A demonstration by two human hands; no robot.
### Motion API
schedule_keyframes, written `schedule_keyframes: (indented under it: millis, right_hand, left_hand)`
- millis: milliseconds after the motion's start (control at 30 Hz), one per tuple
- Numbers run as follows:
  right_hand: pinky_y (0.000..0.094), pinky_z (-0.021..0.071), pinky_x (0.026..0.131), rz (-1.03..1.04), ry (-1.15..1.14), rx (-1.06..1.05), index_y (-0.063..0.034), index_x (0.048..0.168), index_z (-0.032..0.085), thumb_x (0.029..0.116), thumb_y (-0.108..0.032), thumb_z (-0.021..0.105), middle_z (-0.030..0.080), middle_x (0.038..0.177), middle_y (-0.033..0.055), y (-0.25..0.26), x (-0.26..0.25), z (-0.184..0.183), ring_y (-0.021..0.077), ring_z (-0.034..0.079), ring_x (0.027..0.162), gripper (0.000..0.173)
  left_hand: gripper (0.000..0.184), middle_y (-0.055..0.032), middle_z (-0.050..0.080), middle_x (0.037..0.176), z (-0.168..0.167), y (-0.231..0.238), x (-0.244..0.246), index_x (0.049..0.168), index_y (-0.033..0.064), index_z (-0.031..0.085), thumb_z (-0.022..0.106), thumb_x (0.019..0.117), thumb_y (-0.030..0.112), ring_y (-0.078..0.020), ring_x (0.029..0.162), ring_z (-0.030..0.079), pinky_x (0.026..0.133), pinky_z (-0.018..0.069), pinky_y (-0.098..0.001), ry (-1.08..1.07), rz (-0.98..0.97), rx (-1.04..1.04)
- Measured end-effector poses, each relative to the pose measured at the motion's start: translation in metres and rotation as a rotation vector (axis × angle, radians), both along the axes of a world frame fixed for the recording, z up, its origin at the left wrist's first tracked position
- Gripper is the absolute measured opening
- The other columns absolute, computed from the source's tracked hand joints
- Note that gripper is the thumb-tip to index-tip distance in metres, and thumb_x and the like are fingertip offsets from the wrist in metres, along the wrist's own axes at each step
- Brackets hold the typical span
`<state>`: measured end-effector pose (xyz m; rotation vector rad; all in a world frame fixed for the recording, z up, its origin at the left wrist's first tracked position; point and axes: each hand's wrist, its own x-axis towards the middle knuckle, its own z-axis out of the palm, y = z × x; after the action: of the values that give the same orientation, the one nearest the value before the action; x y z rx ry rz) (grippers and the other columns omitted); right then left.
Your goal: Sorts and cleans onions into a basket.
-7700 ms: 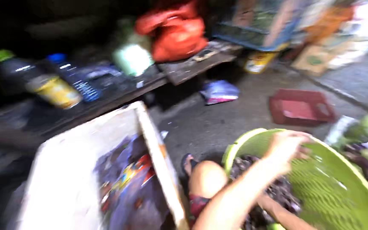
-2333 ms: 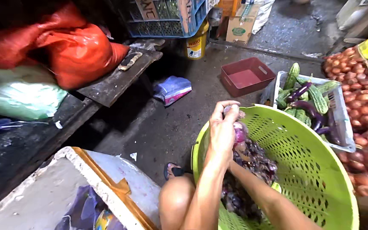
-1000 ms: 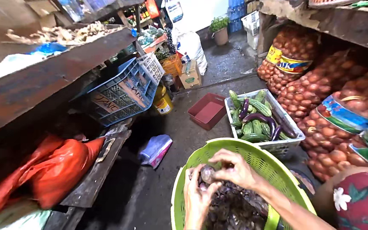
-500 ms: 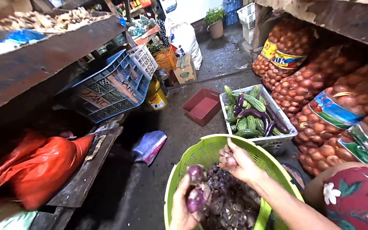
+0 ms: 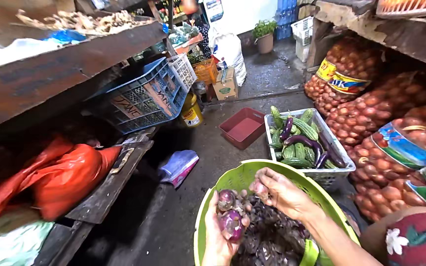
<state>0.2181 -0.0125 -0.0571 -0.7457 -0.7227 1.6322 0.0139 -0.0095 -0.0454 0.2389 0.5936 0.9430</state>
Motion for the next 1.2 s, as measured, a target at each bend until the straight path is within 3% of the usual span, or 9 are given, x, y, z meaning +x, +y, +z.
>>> schedule_keyframes:
  millis: [200, 333, 500, 600, 767, 833, 933, 1067, 1200]
  right_hand:
    - [0.0308, 0.0578, 0.083, -0.027, -0.311, 0.167, -0.0027, 0.133, 0.049, 0.0951, -0.016, 0.066, 0.07, 0.106, 0.006, -0.002, -0.004, -0.001, 0.0139, 0.069, 0.091, 0.043]
    - [0.0293, 0.0616, 0.071, -0.052, -0.478, 0.303, -0.0016, 0.122, 0.06, 0.0945, -0.011, 0.069, 0.07, 0.11, 0.0069, -0.006, -0.008, 0.002, 0.0129, 0.07, 0.08, 0.03]
    - [0.0241, 0.0589, 0.059, -0.148, -0.615, 0.233, -0.0065, 0.112, 0.064, 0.0948, -0.02, 0.069, 0.071, 0.099, 0.0023, -0.015, -0.028, 0.004, 0.0083, 0.067, 0.065, 0.022]
    - [0.0208, 0.0572, 0.053, -0.327, -0.661, 0.269, -0.0058, 0.1, 0.069, 0.0962, -0.02, 0.068, 0.071, 0.085, -0.0005, -0.02, -0.037, 0.004, 0.0048, 0.064, 0.057, 0.014]
    - [0.0171, 0.0566, 0.06, -0.345, -0.626, 0.516, -0.0035, 0.113, 0.074, 0.1034, -0.017, 0.054, 0.062, 0.108, 0.0039, -0.015, -0.028, -0.004, 0.0004, 0.06, 0.067, 0.026]
    - [0.0157, 0.0566, 0.067, -0.325, -0.603, 0.634, -0.0052, 0.119, 0.074, 0.0958, -0.016, 0.069, 0.063, 0.116, 0.0039, -0.013, -0.025, -0.006, -0.0004, 0.062, 0.079, 0.026]
    - [0.0174, 0.0596, 0.078, -0.355, -0.607, 0.851, -0.0067, 0.103, 0.078, 0.0924, -0.014, 0.075, 0.071, 0.106, 0.0031, -0.008, -0.022, -0.01, 0.0037, 0.068, 0.091, 0.013]
    - [0.0143, 0.0554, 0.084, -0.498, -0.842, 1.053, -0.0023, 0.094, 0.071, 0.0993, -0.015, 0.066, 0.069, 0.095, 0.0064, -0.007, -0.025, -0.018, 0.0044, 0.067, 0.092, 0.015]
    - [0.0139, 0.0507, 0.072, -0.636, -1.054, 0.923, -0.0026, 0.089, 0.063, 0.105, -0.019, 0.05, 0.062, 0.083, 0.0075, -0.009, -0.038, -0.023, 0.0062, 0.061, 0.077, 0.026]
  left_hand:
    - [0.064, -0.0235, 0.073, 0.106, 0.004, -0.002, 0.001, 0.108, 0.0029, 0.064, 0.024, 0.1072, 0.052, -0.0291, 0.073, 0.075, 0.051, 0.0598, -0.0334, 0.099, 0.038, 0.072]
    - [0.061, -0.0204, 0.074, 0.097, 0.001, -0.004, 0.0, 0.107, 0.0034, 0.067, 0.026, 0.1071, 0.049, -0.0257, 0.07, 0.074, 0.054, 0.0612, -0.0332, 0.104, 0.025, 0.16]
    - [0.053, -0.014, 0.073, 0.084, -0.007, -0.009, 0.002, 0.099, 0.0071, 0.075, 0.075, 0.0803, 0.057, -0.0212, 0.067, 0.073, 0.057, 0.0615, -0.0328, 0.01, -0.051, 0.331]
    - [0.056, -0.0129, 0.074, 0.086, -0.009, -0.009, 0.002, 0.102, 0.0076, 0.076, 0.073, 0.0821, 0.06, -0.0189, 0.069, 0.073, 0.059, 0.061, -0.0301, -0.051, -0.096, 0.345]
    - [0.068, -0.0169, 0.071, 0.087, -0.003, 0.0, -0.003, 0.097, 0.0042, 0.07, 0.042, 0.0949, 0.066, -0.023, 0.064, 0.071, 0.053, 0.059, -0.0294, -0.216, -0.029, 0.107]
    - [0.066, -0.0172, 0.072, 0.087, -0.003, 0.0, -0.006, 0.097, 0.0033, 0.071, 0.045, 0.0946, 0.064, -0.0238, 0.066, 0.072, 0.054, 0.0596, -0.0297, -0.235, -0.079, 0.099]
    - [0.064, -0.0161, 0.072, 0.089, -0.005, 0.001, -0.012, 0.1, 0.0037, 0.072, 0.053, 0.092, 0.064, -0.0214, 0.069, 0.072, 0.056, 0.0589, -0.028, -0.225, -0.262, 0.177]
    - [0.056, -0.0141, 0.072, 0.09, -0.003, -0.004, -0.014, 0.099, 0.0041, 0.072, 0.063, 0.0897, 0.059, -0.0185, 0.069, 0.072, 0.057, 0.059, -0.0267, -0.063, -0.29, 0.241]
    - [0.048, -0.0096, 0.073, 0.092, -0.002, -0.011, -0.008, 0.104, 0.0103, 0.074, 0.072, 0.0864, 0.056, -0.0142, 0.071, 0.071, 0.059, 0.0588, -0.0257, 0.077, -0.236, 0.418]
